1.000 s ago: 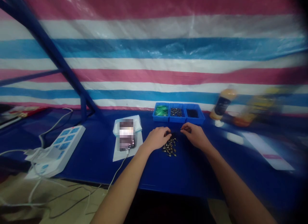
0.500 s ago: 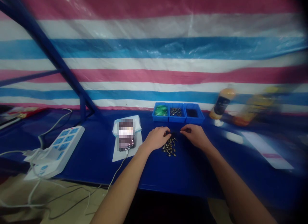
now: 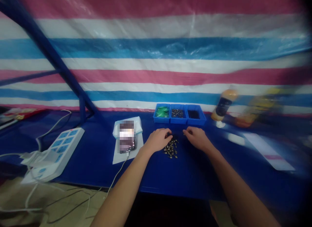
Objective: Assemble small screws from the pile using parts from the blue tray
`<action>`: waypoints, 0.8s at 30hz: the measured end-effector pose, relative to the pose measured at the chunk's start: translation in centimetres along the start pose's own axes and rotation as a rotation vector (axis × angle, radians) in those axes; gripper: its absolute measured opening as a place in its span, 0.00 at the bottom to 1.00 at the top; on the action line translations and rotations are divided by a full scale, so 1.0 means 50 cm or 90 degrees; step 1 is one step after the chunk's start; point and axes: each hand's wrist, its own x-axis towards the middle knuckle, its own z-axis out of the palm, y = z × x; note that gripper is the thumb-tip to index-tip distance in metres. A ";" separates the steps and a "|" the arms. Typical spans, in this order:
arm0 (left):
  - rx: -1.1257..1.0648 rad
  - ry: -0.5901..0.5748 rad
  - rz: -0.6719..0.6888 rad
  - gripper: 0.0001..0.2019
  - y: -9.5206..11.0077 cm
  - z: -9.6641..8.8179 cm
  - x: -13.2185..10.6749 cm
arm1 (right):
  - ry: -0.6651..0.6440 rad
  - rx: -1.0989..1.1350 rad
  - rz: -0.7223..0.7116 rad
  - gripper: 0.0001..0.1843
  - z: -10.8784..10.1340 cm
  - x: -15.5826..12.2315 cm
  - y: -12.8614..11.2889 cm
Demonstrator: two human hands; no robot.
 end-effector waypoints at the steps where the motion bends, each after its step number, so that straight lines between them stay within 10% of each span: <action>1: 0.002 -0.002 -0.004 0.14 0.001 0.000 0.000 | 0.038 0.079 0.006 0.17 0.000 0.002 -0.004; 6: 0.003 -0.012 -0.012 0.14 0.005 -0.003 0.000 | 0.154 0.276 0.019 0.26 -0.007 0.007 -0.008; 14: -0.003 0.000 -0.003 0.14 -0.001 0.002 0.000 | -0.082 -0.045 -0.167 0.13 0.013 -0.004 0.005; 24: -0.002 0.005 0.011 0.14 -0.004 0.004 0.000 | -0.098 -0.085 -0.190 0.09 0.028 -0.003 0.002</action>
